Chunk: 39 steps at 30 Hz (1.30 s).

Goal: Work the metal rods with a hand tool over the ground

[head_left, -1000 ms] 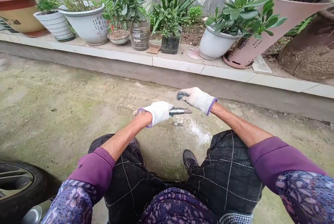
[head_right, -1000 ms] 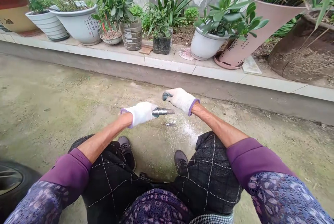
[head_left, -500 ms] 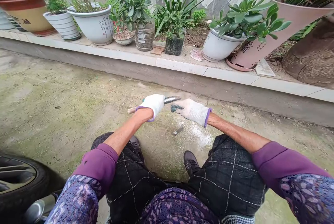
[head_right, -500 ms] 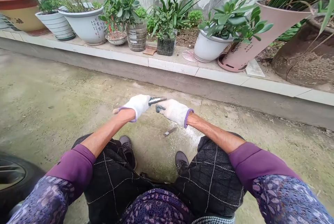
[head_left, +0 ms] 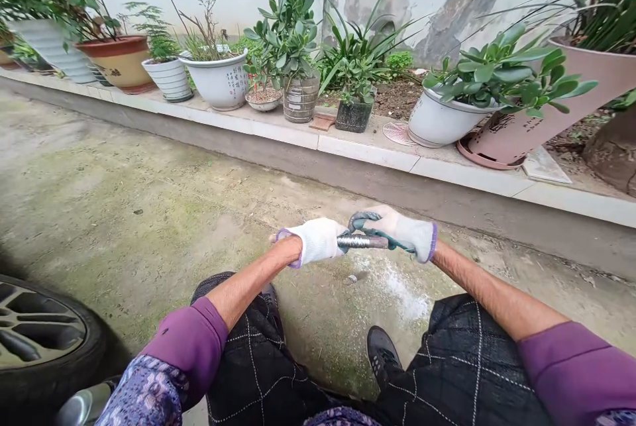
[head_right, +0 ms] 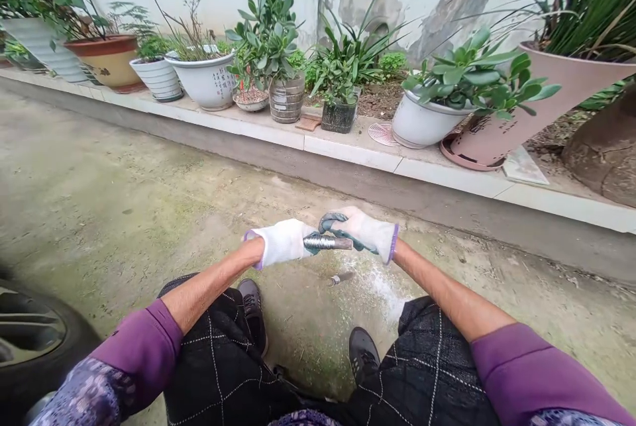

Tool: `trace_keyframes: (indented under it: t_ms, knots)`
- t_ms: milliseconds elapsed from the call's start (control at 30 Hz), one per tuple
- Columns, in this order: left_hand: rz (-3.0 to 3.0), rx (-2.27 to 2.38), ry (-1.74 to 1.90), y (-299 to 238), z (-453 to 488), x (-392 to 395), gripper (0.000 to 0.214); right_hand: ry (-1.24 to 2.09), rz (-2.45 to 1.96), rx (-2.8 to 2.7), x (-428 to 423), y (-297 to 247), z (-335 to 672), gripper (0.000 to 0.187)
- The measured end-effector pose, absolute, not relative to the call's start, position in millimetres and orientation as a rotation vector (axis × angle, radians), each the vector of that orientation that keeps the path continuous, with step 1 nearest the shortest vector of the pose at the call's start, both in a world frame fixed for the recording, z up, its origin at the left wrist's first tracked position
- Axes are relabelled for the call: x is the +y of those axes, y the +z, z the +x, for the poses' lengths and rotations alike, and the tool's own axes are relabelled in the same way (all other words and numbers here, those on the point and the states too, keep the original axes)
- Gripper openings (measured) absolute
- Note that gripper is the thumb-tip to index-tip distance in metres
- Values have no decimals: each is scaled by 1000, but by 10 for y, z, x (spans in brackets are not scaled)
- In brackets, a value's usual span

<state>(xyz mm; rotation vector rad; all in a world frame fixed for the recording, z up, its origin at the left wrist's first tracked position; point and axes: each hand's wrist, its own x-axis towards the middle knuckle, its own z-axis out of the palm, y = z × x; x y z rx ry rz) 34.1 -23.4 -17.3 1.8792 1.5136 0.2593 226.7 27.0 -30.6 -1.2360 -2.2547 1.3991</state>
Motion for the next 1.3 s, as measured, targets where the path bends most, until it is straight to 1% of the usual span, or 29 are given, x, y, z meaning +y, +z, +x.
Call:
trace_keyframes:
  t_ms: [67,133,300,400,500,567,667,733,800,867,933,1033,1100,1200,1300]
  knots:
    - [2047,1403,245,-192,307,-228,11,1558,-1254,-2057,267,-250,2251,29]
    - [2067,1338,251,-205,279,-214,9,1676,-1205,-1883,261,-208,2237,33]
    - [1630,1323,449,-168,247,-179,19,1993,-1145,-1570,258,-226,2223,35]
    - [1571,1378,498,-179,306,-158,18,1958,-1168,-1520,224,-277,2192,38]
    - [1568,1460,443,-243,394,-151,14,1863,-1242,-1474,175,-296,2152,42]
    - [1499,1365,461,-275,411,-168,17,1804,-1285,-1448,160,-264,2157,44]
    - [1291,1061,442,-262,347,-230,31,1777,-1200,-1436,182,-174,2236,46]
    - [1164,927,359,-228,283,-278,33,1782,-1135,-1441,205,-127,2300,47]
    - [1086,892,339,-194,240,-305,32,1774,-1100,-1463,208,-114,2328,46]
    - [1042,922,420,-165,220,-297,29,1703,-1112,-1500,177,-126,2303,38]
    - [1024,951,533,-134,206,-259,27,1562,-1180,-1592,122,-144,2238,30]
    - [1051,1022,648,-88,162,-175,24,1294,-1255,-1854,55,-160,2151,25]
    - [1156,1197,655,-81,114,-107,21,1095,-1216,-2074,42,-167,2147,25]
    - [1596,1561,479,-151,47,7,23,815,-1175,-2356,45,-176,2217,25]
    - [1928,1769,230,-301,33,90,17,602,-1255,-2553,54,-178,2309,26]
